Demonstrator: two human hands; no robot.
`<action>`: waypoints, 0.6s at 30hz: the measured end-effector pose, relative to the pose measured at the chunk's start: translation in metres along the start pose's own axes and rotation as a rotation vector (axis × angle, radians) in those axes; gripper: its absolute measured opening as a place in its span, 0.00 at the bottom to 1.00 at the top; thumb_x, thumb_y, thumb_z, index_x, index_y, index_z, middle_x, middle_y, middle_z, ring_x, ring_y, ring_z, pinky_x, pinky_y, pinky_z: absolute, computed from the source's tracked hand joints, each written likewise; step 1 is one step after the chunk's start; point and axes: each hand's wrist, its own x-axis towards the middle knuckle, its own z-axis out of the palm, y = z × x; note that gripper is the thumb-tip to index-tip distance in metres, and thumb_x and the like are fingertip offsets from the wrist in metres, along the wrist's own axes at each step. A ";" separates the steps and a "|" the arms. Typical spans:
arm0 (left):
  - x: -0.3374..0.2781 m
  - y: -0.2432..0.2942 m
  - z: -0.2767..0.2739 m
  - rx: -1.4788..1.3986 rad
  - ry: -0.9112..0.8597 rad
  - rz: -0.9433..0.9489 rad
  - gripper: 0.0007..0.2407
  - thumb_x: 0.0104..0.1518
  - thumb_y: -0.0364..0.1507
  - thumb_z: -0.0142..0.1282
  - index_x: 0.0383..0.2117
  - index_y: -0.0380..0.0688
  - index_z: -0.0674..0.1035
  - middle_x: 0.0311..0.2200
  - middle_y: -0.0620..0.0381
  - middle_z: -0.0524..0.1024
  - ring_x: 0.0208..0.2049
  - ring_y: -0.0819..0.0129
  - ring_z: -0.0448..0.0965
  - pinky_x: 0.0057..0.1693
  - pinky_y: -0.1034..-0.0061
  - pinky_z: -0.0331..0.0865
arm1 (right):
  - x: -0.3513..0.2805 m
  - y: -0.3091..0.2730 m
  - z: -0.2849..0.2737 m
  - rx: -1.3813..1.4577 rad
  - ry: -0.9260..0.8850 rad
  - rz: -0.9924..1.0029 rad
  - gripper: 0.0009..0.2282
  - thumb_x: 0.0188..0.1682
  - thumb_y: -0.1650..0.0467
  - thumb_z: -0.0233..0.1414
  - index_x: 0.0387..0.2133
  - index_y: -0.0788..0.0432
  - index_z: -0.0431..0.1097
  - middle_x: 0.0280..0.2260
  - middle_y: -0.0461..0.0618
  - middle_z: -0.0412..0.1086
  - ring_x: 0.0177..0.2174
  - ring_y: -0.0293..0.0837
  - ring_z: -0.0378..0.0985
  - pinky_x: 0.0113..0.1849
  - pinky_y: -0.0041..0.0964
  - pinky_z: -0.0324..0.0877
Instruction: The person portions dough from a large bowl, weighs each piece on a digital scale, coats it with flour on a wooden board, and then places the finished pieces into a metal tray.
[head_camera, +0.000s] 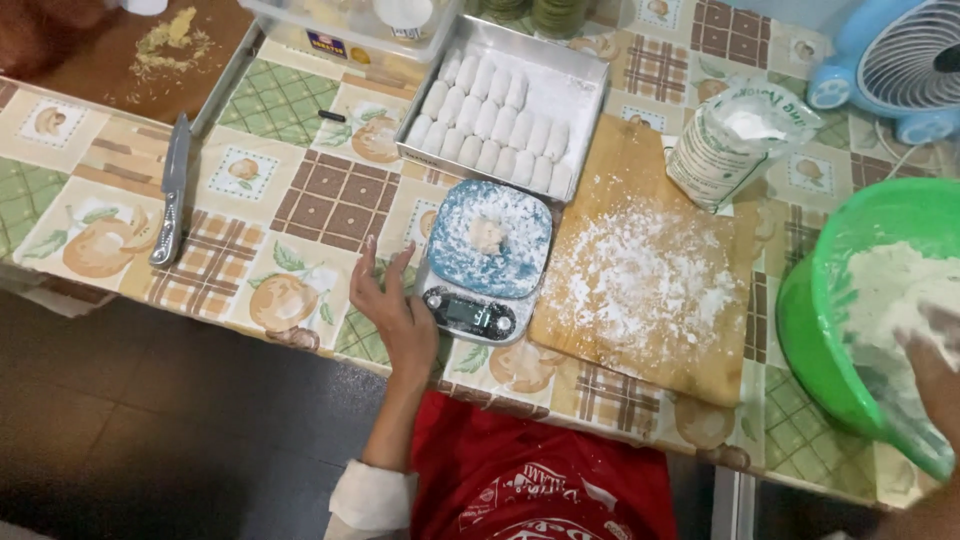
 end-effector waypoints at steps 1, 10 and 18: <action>-0.001 0.001 0.000 -0.005 -0.008 0.006 0.30 0.42 0.12 0.38 0.55 0.50 0.75 0.66 0.46 0.57 0.63 0.50 0.52 0.66 0.49 0.53 | 0.004 -0.048 -0.001 0.000 0.006 0.010 0.23 0.63 0.67 0.48 0.68 0.69 0.62 0.62 0.74 0.60 0.55 0.71 0.61 0.48 0.69 0.59; 0.001 0.003 -0.001 -0.006 -0.023 -0.006 0.31 0.43 0.12 0.39 0.57 0.51 0.74 0.65 0.45 0.59 0.64 0.48 0.52 0.67 0.47 0.51 | 0.200 -0.255 0.072 -0.431 0.065 -0.456 0.12 0.59 0.75 0.48 0.48 0.60 0.81 0.40 0.64 0.79 0.37 0.70 0.77 0.37 0.65 0.70; 0.002 0.003 0.000 -0.011 -0.024 0.006 0.30 0.42 0.12 0.39 0.54 0.52 0.75 0.65 0.45 0.59 0.64 0.47 0.53 0.66 0.47 0.50 | 0.228 -0.277 0.099 -0.594 -0.393 -0.064 0.17 0.50 0.71 0.51 0.47 0.77 0.74 0.48 0.79 0.73 0.47 0.75 0.77 0.42 0.63 0.74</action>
